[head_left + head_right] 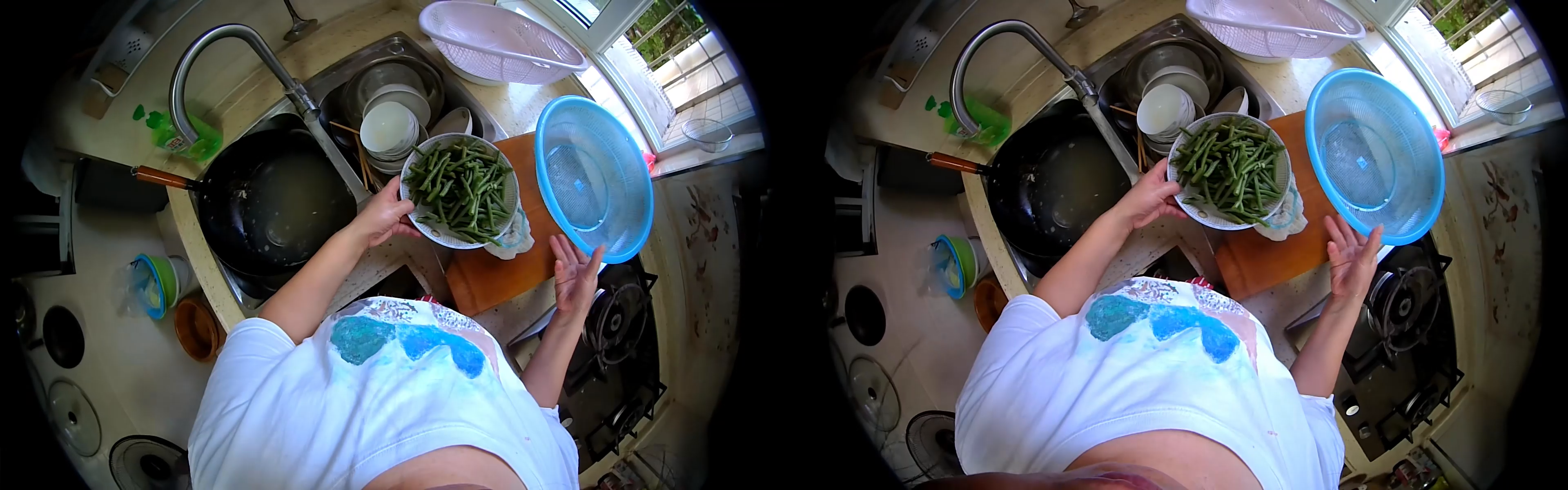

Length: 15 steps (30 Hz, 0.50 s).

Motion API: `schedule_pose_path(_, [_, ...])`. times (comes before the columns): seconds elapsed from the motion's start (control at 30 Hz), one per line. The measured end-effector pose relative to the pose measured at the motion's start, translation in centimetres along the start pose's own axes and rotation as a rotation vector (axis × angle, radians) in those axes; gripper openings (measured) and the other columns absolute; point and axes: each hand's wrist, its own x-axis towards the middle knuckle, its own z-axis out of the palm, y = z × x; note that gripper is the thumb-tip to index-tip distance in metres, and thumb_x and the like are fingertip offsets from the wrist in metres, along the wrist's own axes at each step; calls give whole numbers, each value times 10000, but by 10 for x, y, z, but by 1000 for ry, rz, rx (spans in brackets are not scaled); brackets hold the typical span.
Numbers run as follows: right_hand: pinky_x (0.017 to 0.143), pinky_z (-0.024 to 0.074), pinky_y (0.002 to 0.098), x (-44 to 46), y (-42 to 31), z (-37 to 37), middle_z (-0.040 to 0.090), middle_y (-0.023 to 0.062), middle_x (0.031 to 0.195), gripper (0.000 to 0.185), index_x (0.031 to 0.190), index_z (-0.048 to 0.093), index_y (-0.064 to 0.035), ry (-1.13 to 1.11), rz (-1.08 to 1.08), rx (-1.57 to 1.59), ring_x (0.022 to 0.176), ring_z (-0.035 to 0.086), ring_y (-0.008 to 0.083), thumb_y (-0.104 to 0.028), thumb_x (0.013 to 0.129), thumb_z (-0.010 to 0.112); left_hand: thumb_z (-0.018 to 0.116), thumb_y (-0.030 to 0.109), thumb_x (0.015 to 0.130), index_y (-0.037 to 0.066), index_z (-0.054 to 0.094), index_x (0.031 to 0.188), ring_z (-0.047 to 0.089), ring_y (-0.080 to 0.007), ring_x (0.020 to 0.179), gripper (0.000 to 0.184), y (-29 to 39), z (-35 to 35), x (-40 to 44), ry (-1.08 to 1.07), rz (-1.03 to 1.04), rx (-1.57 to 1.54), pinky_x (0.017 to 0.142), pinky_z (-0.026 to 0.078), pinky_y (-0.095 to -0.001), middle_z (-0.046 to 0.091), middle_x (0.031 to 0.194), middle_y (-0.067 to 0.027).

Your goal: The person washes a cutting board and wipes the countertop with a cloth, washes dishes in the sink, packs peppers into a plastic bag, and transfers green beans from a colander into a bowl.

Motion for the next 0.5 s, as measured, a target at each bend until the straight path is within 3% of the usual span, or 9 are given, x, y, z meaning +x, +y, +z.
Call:
schedule_pose_path(0.07, [552, 562, 258, -7, 7, 2, 440, 252, 1197, 560, 1218, 316, 94, -84, 166, -88, 955, 575, 325, -353, 900, 426, 459, 6, 772, 113, 294, 1247, 618, -217, 782, 513, -4, 3, -3, 15, 20, -3, 630, 545, -370, 525, 1059, -112])
schedule_pose_path(0.17, [528, 553, 243, -23, 15, 18, 508, 203, 1129, 454, 1163, 405, 87, -196, 250, -301, 891, 606, 305, -278, 898, 456, 433, -12, 771, 82, 299, 1252, 607, -237, 849, 509, -8, 12, -17, 88, 124, -54, 668, 545, -401, 526, 1072, -119])
schedule_pose_path(0.27, [495, 529, 216, -34, 21, 26, 565, 131, 1009, 339, 1110, 476, 56, -152, 121, -486, 790, 633, 233, -185, 874, 512, 381, -32, 755, 73, 292, 1252, 607, -246, 846, 516, -2, 14, -43, 147, 166, -66, 656, 550, -395, 513, 1089, -126])
schedule_pose_path(0.33, [447, 470, 182, -35, 21, 32, 569, 62, 864, 299, 1090, 498, 20, 16, -149, -736, 662, 605, 134, -130, 841, 567, 361, -53, 753, 68, 300, 1251, 595, -252, 888, 517, 1, 6, -61, 167, 206, -99, 658, 552, -404, 500, 1113, -120])
schedule_pose_path(0.37, [410, 384, 161, -33, 20, 32, 545, 19, 760, 252, 1040, 527, 1, 49, -242, -737, 528, 505, 59, -126, 831, 587, 358, -57, 752, 68, 298, 1254, 593, -254, 894, 521, 4, 6, -72, 194, 231, -105, 660, 552, -403, 495, 1121, -120])
schedule_pose_path(0.4, [406, 329, 147, -34, 16, 40, 529, -12, 688, 182, 986, 557, -13, 34, -291, -736, 486, 444, 28, -101, 829, 582, 355, -60, 751, 69, 296, 1257, 591, -256, 900, 525, 7, 5, -80, 222, 261, -113, 661, 553, -401, 490, 1129, -119])
schedule_pose_path(0.5, [413, 309, 133, -40, 16, 62, 523, -48, 650, 120, 935, 593, -35, -226, -263, -782, 484, 432, 6, -71, 821, 580, 355, -62, 754, 74, 289, 1265, 588, -261, 905, 532, 8, -4, -101, 312, 280, -87, 663, 552, -403, 484, 1137, -121])
